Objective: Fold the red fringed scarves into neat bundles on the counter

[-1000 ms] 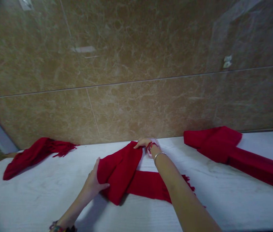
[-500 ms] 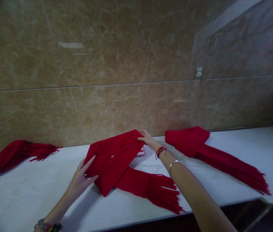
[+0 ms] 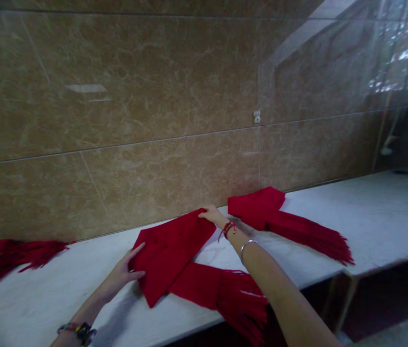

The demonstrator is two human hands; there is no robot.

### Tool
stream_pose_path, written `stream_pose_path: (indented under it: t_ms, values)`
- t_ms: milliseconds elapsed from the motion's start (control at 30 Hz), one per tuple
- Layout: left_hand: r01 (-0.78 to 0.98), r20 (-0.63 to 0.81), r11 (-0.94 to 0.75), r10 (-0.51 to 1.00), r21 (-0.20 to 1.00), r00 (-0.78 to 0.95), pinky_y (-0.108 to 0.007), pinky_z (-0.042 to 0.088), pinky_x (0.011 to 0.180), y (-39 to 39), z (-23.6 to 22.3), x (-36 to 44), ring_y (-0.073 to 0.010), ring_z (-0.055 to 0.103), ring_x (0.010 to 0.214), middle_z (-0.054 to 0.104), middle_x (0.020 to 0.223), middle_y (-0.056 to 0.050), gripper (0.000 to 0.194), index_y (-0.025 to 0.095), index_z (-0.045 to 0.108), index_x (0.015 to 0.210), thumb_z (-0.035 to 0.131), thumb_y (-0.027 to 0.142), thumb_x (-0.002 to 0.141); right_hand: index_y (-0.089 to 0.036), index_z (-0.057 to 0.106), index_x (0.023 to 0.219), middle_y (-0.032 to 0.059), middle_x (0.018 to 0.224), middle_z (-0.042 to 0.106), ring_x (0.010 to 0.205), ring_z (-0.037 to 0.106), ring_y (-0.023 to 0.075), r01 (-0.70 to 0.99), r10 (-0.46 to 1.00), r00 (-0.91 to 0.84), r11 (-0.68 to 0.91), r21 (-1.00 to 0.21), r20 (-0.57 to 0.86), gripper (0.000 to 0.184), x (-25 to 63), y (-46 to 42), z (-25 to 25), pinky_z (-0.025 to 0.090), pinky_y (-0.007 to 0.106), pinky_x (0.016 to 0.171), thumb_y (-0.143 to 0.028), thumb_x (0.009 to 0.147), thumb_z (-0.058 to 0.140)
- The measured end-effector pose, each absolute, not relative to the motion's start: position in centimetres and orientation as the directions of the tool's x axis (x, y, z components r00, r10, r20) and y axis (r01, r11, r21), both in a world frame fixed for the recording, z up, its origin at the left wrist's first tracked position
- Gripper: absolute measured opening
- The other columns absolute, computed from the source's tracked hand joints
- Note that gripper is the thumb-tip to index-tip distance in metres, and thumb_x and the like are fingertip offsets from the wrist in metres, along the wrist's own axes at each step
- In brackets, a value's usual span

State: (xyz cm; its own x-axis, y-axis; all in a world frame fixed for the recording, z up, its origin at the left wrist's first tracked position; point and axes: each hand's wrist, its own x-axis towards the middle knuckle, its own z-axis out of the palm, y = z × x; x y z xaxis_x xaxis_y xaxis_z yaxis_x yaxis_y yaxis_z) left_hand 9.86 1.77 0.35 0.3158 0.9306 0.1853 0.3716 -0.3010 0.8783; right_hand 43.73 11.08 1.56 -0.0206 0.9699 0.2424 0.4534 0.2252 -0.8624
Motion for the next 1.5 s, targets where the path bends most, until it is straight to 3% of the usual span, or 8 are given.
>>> stream_pose_path:
  t_ms: [167,400,600,833,933,1067,1233,1500]
  values:
    - [0.283,0.127,-0.219,0.942,0.934,0.309,-0.037,0.025,0.104,1.9,-1.1,9.3,-0.0246,0.037,0.120,0.038,0.132,-0.010,0.078,0.017,0.041,0.127,0.069,0.020,0.055,-0.013,0.063,0.074,0.0050,0.076,0.066,0.072,0.059,0.0169,0.608,0.939,0.098,0.205,-0.767,0.329,0.010,44.2,11.6,1.1,0.045,0.028,0.067,-0.019,0.070,0.057]
    - [0.211,0.235,-0.326,0.901,0.922,0.365,-0.036,0.030,0.102,2.4,-0.2,11.8,-0.0242,0.034,0.123,0.036,0.134,-0.009,0.074,0.019,0.040,0.127,0.068,0.020,0.058,-0.014,0.062,0.093,0.0105,0.098,0.063,0.092,0.057,0.0188,0.801,0.873,0.172,0.146,-0.581,0.456,0.020,46.6,10.1,3.5,0.041,0.028,0.081,-0.021,0.076,0.056]
    - [0.118,0.325,-0.409,0.843,0.905,0.429,-0.038,0.033,0.100,3.4,2.4,18.7,-0.0254,0.035,0.122,0.033,0.135,-0.008,0.075,0.021,0.040,0.127,0.067,0.018,0.058,-0.015,0.061,0.100,0.0093,0.102,0.063,0.093,0.056,0.0179,0.885,0.806,0.246,0.040,-0.465,0.538,0.025,53.7,6.8,8.2,0.041,0.027,0.082,-0.024,0.078,0.055]
    - [-0.083,0.432,-0.461,0.734,0.884,0.524,-0.039,0.034,0.098,4.2,8.5,30.6,-0.0261,0.041,0.116,0.034,0.134,-0.009,0.079,0.022,0.040,0.127,0.068,0.008,0.054,-0.011,0.062,0.098,0.0109,0.094,0.065,0.080,0.058,0.0171,0.911,0.686,0.369,-0.132,-0.391,0.627,0.026,64.1,2.3,16.6,0.044,0.026,0.071,-0.026,0.079,0.053]
    - [-0.232,0.469,-0.413,0.692,0.880,0.548,-0.038,0.035,0.098,4.6,11.0,36.0,-0.0251,0.043,0.115,0.036,0.133,-0.009,0.083,0.022,0.042,0.127,0.069,0.003,0.051,-0.010,0.063,0.097,0.0133,0.092,0.065,0.078,0.059,0.0187,0.912,0.643,0.395,-0.190,-0.363,0.656,0.026,68.1,1.6,20.9,0.044,0.027,0.070,-0.026,0.080,0.052]
    - [-0.413,0.424,-0.205,0.714,0.887,0.557,-0.033,0.041,0.093,5.8,12.0,41.9,-0.0215,0.050,0.107,0.044,0.128,-0.007,0.086,0.025,0.040,0.127,0.068,-0.001,0.051,-0.013,0.064,0.097,0.0145,0.094,0.065,0.086,0.059,0.0236,0.910,0.625,0.415,-0.275,-0.311,0.661,0.025,72.5,3.6,24.1,0.044,0.029,0.073,-0.026,0.078,0.055]
    - [-0.414,0.185,0.083,0.804,0.906,0.565,-0.026,0.051,0.069,9.4,8.6,45.6,-0.0157,0.060,0.081,0.055,0.116,-0.012,0.090,0.021,0.028,0.134,0.063,-0.005,0.054,-0.009,0.066,0.094,0.0156,0.092,0.065,0.087,0.060,0.0241,0.903,0.682,0.429,-0.326,-0.278,0.592,0.024,75.7,10.5,20.9,0.045,0.028,0.074,-0.024,0.076,0.057]
    - [-0.304,-0.080,0.279,0.843,0.911,0.532,-0.017,0.046,0.048,14.1,1.5,46.3,-0.0083,0.059,0.056,0.064,0.095,-0.008,0.090,0.021,0.021,0.136,0.057,-0.008,0.059,-0.011,0.067,0.086,0.0116,0.085,0.067,0.080,0.062,0.0198,0.872,0.780,0.479,-0.368,-0.322,0.403,0.020,76.9,19.5,9.0,0.046,0.022,0.065,-0.023,0.071,0.061]
